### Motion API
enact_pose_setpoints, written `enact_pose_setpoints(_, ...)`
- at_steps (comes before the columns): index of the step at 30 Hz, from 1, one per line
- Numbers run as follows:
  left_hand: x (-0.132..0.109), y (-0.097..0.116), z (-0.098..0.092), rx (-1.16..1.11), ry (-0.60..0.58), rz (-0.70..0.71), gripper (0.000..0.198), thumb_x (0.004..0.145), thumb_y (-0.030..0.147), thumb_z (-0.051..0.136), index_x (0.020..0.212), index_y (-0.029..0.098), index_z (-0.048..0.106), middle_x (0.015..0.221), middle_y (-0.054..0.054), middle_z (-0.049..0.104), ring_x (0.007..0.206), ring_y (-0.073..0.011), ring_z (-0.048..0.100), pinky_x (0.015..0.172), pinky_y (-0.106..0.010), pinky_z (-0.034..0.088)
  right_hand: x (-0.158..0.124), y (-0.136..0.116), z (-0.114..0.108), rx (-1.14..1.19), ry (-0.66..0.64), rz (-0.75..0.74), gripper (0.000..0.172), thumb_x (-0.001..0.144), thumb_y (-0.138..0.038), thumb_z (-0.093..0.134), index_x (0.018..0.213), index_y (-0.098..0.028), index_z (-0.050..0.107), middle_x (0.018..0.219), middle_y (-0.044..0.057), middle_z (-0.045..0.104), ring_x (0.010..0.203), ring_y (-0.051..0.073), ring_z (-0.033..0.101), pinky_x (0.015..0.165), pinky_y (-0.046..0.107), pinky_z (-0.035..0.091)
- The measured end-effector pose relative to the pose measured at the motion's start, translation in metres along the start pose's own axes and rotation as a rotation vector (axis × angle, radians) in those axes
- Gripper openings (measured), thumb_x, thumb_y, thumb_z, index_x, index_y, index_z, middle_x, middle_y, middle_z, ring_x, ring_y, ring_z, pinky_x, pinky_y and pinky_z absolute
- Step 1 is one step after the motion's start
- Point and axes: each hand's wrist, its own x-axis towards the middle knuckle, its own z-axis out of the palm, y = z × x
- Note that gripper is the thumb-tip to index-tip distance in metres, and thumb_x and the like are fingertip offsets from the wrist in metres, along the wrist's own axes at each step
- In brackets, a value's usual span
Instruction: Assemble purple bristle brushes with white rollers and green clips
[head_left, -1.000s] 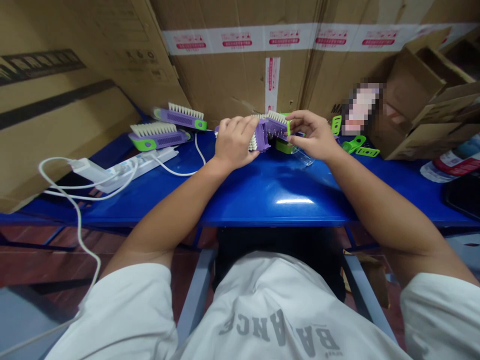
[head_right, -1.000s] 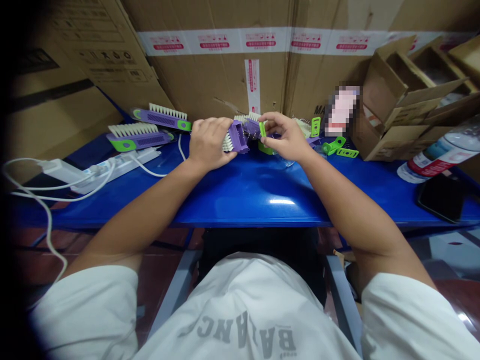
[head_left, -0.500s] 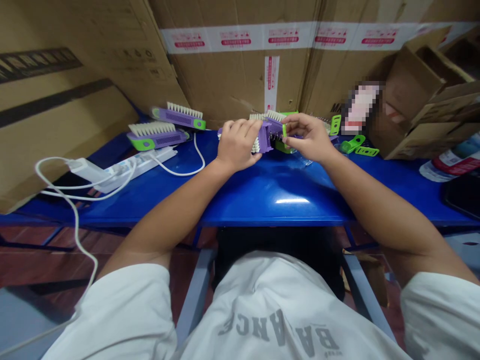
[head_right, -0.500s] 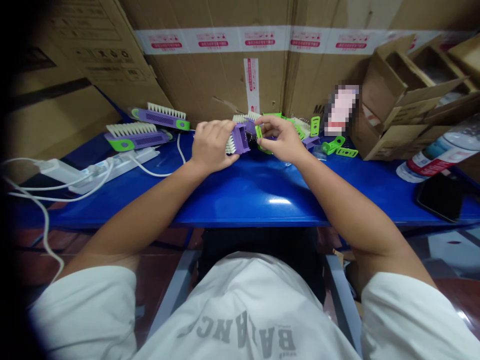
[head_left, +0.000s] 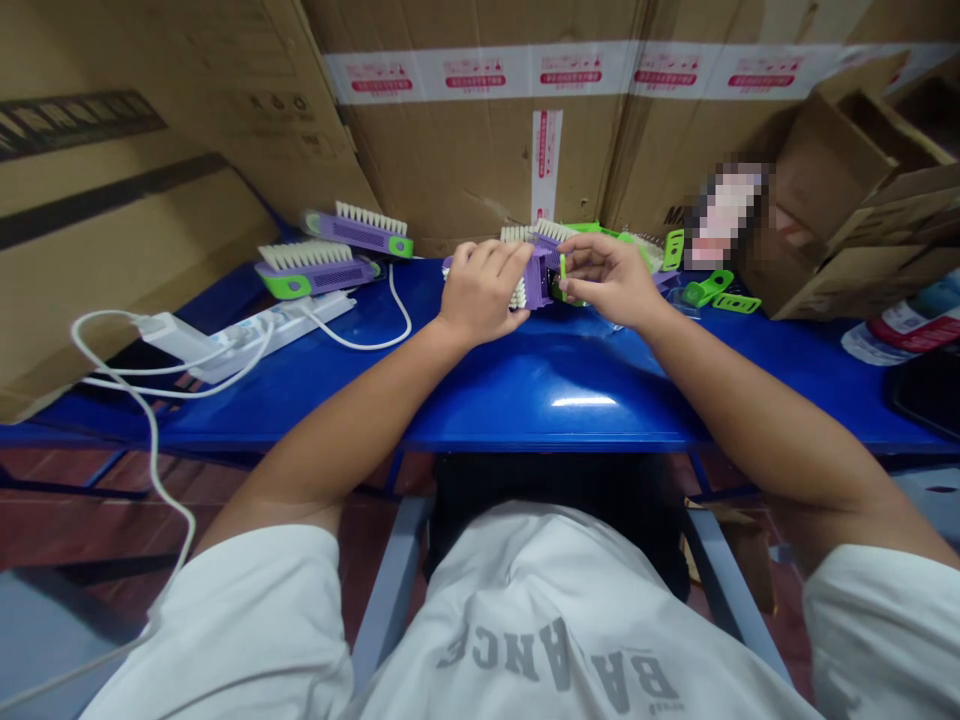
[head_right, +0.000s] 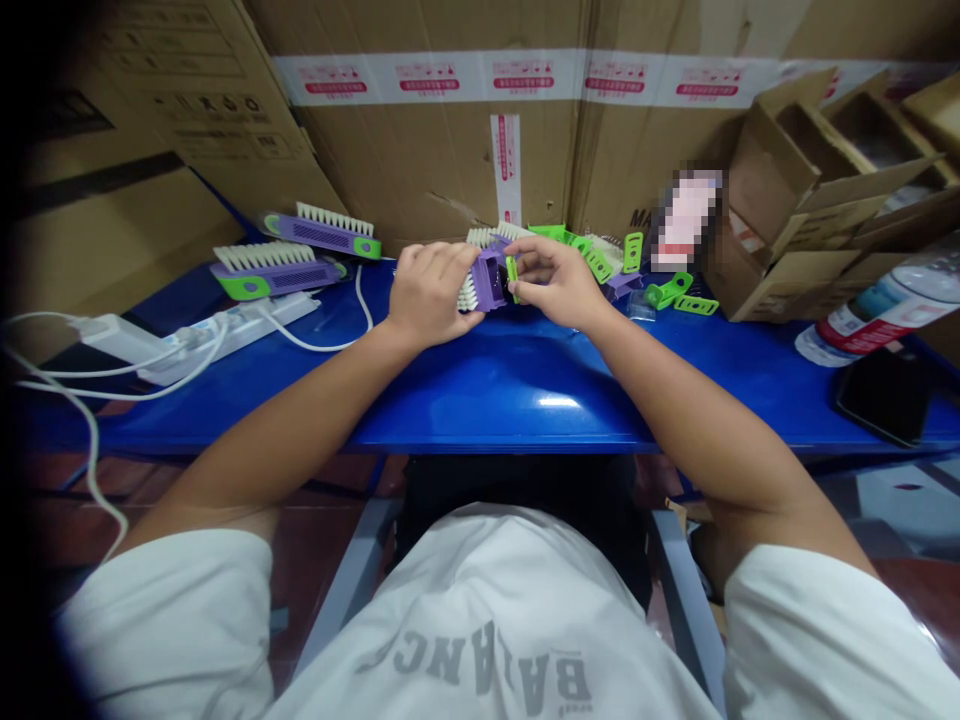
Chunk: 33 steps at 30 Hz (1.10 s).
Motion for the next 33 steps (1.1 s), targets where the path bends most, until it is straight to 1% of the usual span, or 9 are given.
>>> enact_pose_setpoints(9, 0.0, 0.001, 0.001, 0.002, 0.012, 0.01, 0.082, 0.091, 0.036, 0.081, 0.165, 0.018, 0.053, 0.16, -0.022, 0.068, 0.144, -0.0452, 0.063, 0.121, -0.061, 0.048, 0.0, -0.003, 0.003, 0.027, -0.005, 0.016, 0.06, 0.071, -0.051, 0.104, 0.117, -0.029, 0.073, 0.094, 0.001, 0.071, 0.083, 0.021, 0.075, 0.073, 0.04, 0.073)
enact_pose_setpoints(13, 0.001, 0.002, 0.0, 0.004, -0.01, -0.004, 0.082, 0.092, 0.037, 0.082, 0.166, 0.018, 0.053, 0.16, -0.021, 0.068, 0.145, -0.0453, 0.063, 0.122, -0.06, 0.047, 0.0, 0.0, 0.003, 0.032, -0.002, 0.02, 0.062, 0.072, -0.052, 0.104, 0.119, -0.03, 0.071, 0.093, -0.001, 0.07, 0.08, 0.02, 0.074, 0.073, 0.04, 0.072)
enact_pose_setpoints(17, 0.002, 0.004, -0.003, 0.013, -0.051, -0.031, 0.084, 0.093, 0.041, 0.082, 0.167, 0.018, 0.052, 0.161, -0.021, 0.066, 0.148, -0.0459, 0.061, 0.124, -0.06, 0.045, 0.001, 0.004, 0.0, 0.01, -0.018, 0.023, 0.064, 0.074, -0.051, 0.103, 0.123, -0.03, 0.067, 0.094, -0.001, 0.07, 0.086, 0.021, 0.076, 0.077, 0.041, 0.073)
enact_pose_setpoints(19, 0.002, 0.004, -0.003, 0.013, -0.052, -0.031, 0.084, 0.093, 0.041, 0.083, 0.168, 0.018, 0.052, 0.162, -0.021, 0.066, 0.148, -0.0457, 0.061, 0.125, -0.059, 0.045, 0.001, 0.006, -0.001, -0.013, -0.03, 0.017, 0.064, 0.076, -0.051, 0.102, 0.125, -0.029, 0.065, 0.096, 0.0, 0.07, 0.09, 0.023, 0.076, 0.081, 0.043, 0.073)
enact_pose_setpoints(22, 0.001, 0.003, -0.001, 0.0, -0.02, -0.008, 0.084, 0.092, 0.038, 0.082, 0.167, 0.018, 0.052, 0.161, -0.021, 0.067, 0.147, -0.0451, 0.062, 0.124, -0.059, 0.046, 0.002, 0.008, -0.002, -0.048, -0.037, -0.004, 0.064, 0.076, -0.05, 0.101, 0.124, -0.028, 0.064, 0.097, 0.0, 0.071, 0.093, 0.024, 0.077, 0.087, 0.045, 0.072)
enact_pose_setpoints(24, 0.0, 0.003, 0.0, -0.01, -0.005, 0.007, 0.085, 0.09, 0.037, 0.081, 0.167, 0.017, 0.052, 0.161, -0.021, 0.067, 0.146, -0.0451, 0.062, 0.124, -0.059, 0.046, 0.001, 0.007, -0.001, -0.071, -0.03, -0.02, 0.062, 0.075, -0.049, 0.101, 0.121, -0.028, 0.064, 0.095, 0.0, 0.073, 0.092, 0.023, 0.077, 0.089, 0.046, 0.072)
enact_pose_setpoints(29, 0.001, 0.004, -0.001, -0.026, -0.02, -0.005, 0.083, 0.09, 0.035, 0.08, 0.166, 0.016, 0.054, 0.162, -0.022, 0.067, 0.146, -0.0464, 0.063, 0.124, -0.06, 0.045, -0.002, 0.001, 0.006, -0.122, 0.018, -0.027, 0.052, 0.078, -0.046, 0.097, 0.116, -0.028, 0.067, 0.089, -0.001, 0.074, 0.084, 0.021, 0.076, 0.087, 0.043, 0.071)
enact_pose_setpoints(33, 0.0, 0.004, -0.002, -0.04, -0.006, -0.012, 0.083, 0.09, 0.036, 0.08, 0.166, 0.02, 0.054, 0.16, -0.021, 0.068, 0.145, -0.0464, 0.063, 0.122, -0.062, 0.047, -0.004, -0.004, 0.008, -0.126, 0.03, -0.017, 0.054, 0.074, -0.046, 0.099, 0.116, -0.028, 0.069, 0.091, 0.0, 0.075, 0.087, 0.022, 0.077, 0.09, 0.044, 0.071)
